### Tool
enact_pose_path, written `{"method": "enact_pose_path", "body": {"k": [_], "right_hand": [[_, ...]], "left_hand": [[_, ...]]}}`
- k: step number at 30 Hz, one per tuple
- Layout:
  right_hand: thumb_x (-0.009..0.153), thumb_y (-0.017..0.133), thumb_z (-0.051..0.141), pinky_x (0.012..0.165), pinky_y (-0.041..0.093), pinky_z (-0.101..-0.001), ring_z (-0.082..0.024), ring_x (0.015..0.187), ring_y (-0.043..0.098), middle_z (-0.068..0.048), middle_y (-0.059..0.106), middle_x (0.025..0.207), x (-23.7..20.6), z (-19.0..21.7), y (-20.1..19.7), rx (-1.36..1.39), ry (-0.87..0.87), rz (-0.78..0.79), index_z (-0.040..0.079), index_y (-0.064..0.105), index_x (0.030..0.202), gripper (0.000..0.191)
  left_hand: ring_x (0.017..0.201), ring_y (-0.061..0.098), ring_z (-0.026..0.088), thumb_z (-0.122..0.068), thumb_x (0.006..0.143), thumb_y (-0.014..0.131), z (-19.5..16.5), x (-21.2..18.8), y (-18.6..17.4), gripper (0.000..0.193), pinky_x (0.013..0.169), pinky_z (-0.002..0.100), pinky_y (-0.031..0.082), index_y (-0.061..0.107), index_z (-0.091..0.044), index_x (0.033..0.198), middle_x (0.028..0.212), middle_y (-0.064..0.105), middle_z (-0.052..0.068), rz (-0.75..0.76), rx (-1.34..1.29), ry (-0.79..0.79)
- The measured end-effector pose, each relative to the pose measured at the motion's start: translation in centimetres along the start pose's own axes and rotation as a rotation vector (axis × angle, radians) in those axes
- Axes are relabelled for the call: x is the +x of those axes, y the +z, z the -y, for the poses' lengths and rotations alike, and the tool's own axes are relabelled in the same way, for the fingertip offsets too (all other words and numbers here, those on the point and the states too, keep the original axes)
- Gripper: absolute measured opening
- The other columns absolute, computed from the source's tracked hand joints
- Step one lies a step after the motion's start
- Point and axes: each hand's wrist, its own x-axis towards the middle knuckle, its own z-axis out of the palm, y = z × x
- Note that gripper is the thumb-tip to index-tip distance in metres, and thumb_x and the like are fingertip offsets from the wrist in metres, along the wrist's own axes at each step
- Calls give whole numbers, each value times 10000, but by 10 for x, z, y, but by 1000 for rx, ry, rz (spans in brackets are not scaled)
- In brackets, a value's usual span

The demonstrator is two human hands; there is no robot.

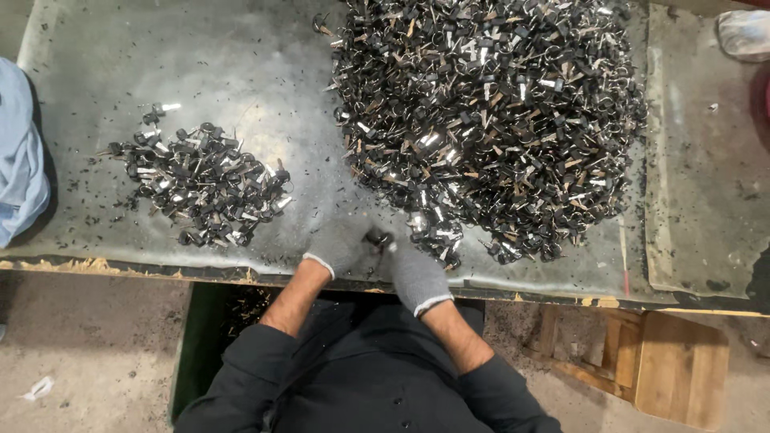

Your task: The person, wearing gloves, sits at a workbench and sorts small metal components one at a time from a large pile, placing selected pieces onto a separate pile on the left side of the table. The sorted pile gradually grows as the person continues picking through the larger heap.

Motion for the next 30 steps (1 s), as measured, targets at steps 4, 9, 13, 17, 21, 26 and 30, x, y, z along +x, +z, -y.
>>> {"method": "enact_pose_path", "body": {"k": [4,9,13,17,21,26,30], "right_hand": [[1051,500,296,695,609,-531,-437,801,743,-261,718,904,-11,-13,4,115,-126,-219,15,522,1217,327],[987,593,282,689,574,-572,-468,794,717,-251,722,866,3,-17,19,214,-260,-257,76,561,1204,301],[988,601,269,689,575,-549,-439,781,723,-251,737,828,14,-9,16,116,-242,-242,38,523,1235,346],[1032,516,214,596,586,-515,-397,716,737,-229,725,852,5,-3,13,21,-188,-154,35,499,1253,285],[1026,544,190,579,590,-472,-348,714,743,-176,722,862,5,-9,10,-237,-300,-276,47,545,1152,191],[940,586,135,521,583,-422,-312,658,720,-151,684,877,10,-17,21,-297,-417,-566,51,567,1240,312],[989,570,204,545,602,-436,-350,722,730,-182,697,933,14,-8,36,-356,-271,-479,67,563,1135,201]], "left_hand": [[912,707,358,-337,781,786,3,-12,22,309,787,483,557,740,-121,998,947,731,144,-136,-36,-110],[896,702,383,-233,787,746,18,-17,52,248,774,513,547,753,-136,1014,930,732,154,-314,11,11],[900,688,412,-192,804,735,21,-13,51,224,770,537,533,732,-103,1009,933,719,182,-294,66,78],[903,689,408,-212,857,707,14,-15,39,202,790,530,538,701,-95,1022,926,715,179,-217,-19,-40],[949,668,414,-169,810,688,16,-9,26,235,820,531,523,710,-94,1032,970,710,193,-199,-86,79],[1010,645,432,-150,792,690,24,1,32,241,875,538,507,704,-63,1016,1027,691,222,-141,37,124],[1008,658,430,-150,809,679,28,2,37,212,884,536,518,709,-59,999,1018,700,219,-89,107,145]]}}
